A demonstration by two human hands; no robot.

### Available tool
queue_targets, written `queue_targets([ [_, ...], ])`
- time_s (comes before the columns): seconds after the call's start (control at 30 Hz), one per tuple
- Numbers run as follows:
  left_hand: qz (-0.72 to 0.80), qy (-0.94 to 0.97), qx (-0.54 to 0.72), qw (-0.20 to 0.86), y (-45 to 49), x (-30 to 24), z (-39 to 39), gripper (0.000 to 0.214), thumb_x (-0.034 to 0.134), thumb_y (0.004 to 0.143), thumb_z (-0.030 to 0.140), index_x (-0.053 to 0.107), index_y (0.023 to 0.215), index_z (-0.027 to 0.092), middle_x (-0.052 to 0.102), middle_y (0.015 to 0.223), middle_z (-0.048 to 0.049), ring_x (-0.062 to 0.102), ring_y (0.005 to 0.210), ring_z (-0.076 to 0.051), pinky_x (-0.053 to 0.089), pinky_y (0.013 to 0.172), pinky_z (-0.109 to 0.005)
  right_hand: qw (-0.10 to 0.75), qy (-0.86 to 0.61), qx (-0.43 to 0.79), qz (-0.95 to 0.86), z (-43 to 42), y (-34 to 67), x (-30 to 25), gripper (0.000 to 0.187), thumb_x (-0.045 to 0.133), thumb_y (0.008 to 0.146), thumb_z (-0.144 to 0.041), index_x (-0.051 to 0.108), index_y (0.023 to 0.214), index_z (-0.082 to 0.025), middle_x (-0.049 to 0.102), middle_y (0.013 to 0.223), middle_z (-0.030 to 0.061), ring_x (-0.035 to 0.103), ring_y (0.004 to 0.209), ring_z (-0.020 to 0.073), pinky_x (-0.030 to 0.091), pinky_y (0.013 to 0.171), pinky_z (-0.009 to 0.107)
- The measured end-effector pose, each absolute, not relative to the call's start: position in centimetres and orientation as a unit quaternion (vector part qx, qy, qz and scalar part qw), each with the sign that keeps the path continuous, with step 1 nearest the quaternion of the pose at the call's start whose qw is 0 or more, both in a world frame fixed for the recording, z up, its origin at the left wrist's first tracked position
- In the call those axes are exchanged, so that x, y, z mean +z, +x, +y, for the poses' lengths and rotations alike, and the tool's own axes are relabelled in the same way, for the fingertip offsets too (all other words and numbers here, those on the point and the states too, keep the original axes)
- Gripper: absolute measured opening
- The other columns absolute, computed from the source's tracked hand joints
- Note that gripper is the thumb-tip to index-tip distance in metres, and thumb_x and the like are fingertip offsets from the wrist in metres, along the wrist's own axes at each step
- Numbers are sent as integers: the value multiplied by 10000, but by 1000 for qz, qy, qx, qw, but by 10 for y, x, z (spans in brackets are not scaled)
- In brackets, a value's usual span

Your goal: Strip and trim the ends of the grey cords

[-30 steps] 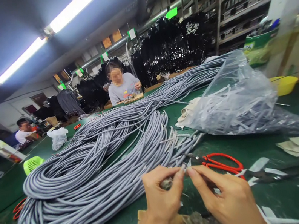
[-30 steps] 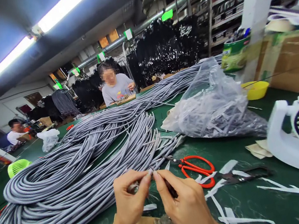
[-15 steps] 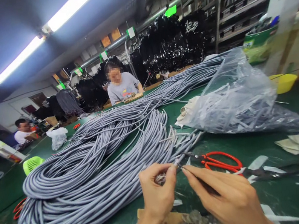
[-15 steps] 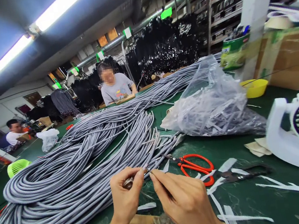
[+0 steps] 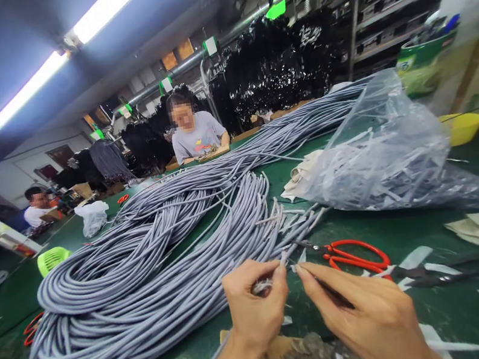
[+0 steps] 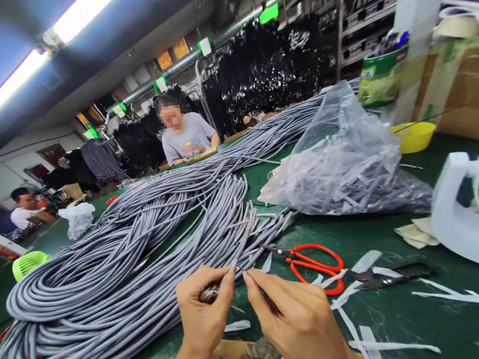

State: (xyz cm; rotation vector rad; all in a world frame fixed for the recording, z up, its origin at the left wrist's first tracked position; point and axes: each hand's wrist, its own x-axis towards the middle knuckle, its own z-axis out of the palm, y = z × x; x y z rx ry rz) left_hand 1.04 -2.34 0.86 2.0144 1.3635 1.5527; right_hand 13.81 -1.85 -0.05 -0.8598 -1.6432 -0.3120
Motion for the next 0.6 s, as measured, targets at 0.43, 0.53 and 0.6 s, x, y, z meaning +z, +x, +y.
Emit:
queue_targets([
  [0.43,515,664,480,253,3,18,-19,220,553,759,242,706,670,110,648,565,-44,529,472,-116,371,431,-187,512,-344,-213,-758,-10,155,2,205,457,875,-113,648,943,-148,640,631,8,568,524,111,388,553,250],
  [0.53,508,697,453,225,-1,17,-17,198,560,768,217,706,679,118,645,575,-45,537,491,-119,383,455,-195,481,-319,-273,-769,-9,157,2,277,410,861,-53,664,843,-163,629,605,6,550,523,110,360,555,255],
  [0.6,488,736,434,180,-3,16,-15,170,559,773,175,709,709,127,654,618,-53,562,541,-130,417,511,-207,455,-309,-292,-783,-6,158,3,331,362,864,-43,660,787,-166,640,620,14,556,537,109,359,562,253],
])
